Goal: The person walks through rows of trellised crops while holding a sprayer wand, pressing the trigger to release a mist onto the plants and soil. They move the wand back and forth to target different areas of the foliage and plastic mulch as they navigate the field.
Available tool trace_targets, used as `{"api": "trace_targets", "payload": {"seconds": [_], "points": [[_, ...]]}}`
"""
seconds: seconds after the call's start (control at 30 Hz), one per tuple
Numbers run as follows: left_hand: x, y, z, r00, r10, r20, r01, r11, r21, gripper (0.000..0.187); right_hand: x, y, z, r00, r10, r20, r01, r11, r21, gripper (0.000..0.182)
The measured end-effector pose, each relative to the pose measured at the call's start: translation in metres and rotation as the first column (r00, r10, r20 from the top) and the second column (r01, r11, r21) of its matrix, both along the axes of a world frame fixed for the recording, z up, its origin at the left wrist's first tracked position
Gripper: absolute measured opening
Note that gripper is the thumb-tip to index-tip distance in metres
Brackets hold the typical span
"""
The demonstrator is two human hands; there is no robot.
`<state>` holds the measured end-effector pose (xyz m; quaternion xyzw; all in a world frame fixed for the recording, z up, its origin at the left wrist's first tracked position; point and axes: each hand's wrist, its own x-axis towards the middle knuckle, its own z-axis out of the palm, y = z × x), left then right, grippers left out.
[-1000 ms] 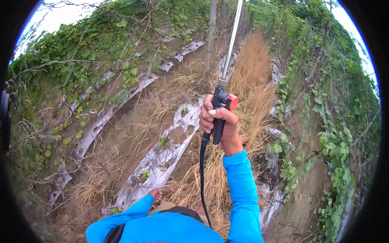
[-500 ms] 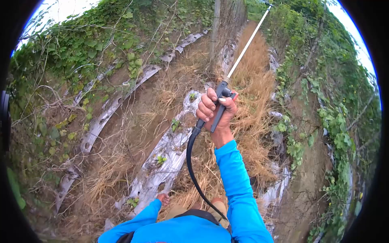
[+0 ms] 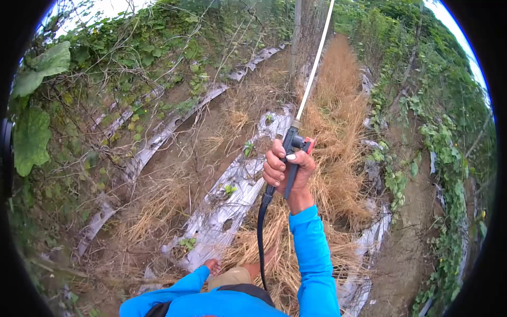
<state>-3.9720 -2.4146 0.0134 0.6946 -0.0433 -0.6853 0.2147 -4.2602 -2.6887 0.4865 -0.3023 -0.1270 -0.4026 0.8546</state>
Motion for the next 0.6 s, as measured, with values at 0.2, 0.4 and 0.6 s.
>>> {"api": "trace_targets", "payload": {"seconds": [0.2, 0.4, 0.6], "points": [[0.045, 0.07, 0.012, 0.988, -0.066, 0.141, 0.061, 0.997, 0.039, 0.023, 0.013, 0.065, 0.045, 0.982, -0.111, -0.153, 0.101, 0.992, -0.071, 0.022], [0.044, 0.101, -0.001, 0.984, -0.146, 0.105, 0.143, 0.989, 0.039, 0.023, 0.033, 0.112, 0.069, 0.965, -0.121, -0.233, 0.072, 0.975, -0.209, 0.021], [0.036, 0.104, 0.014, 0.966, -0.244, 0.081, 0.249, 0.966, -0.063, 0.024, 0.055, 0.151, 0.093, 0.945, -0.09, -0.313, -0.006, 0.957, -0.291, 0.023]]}}
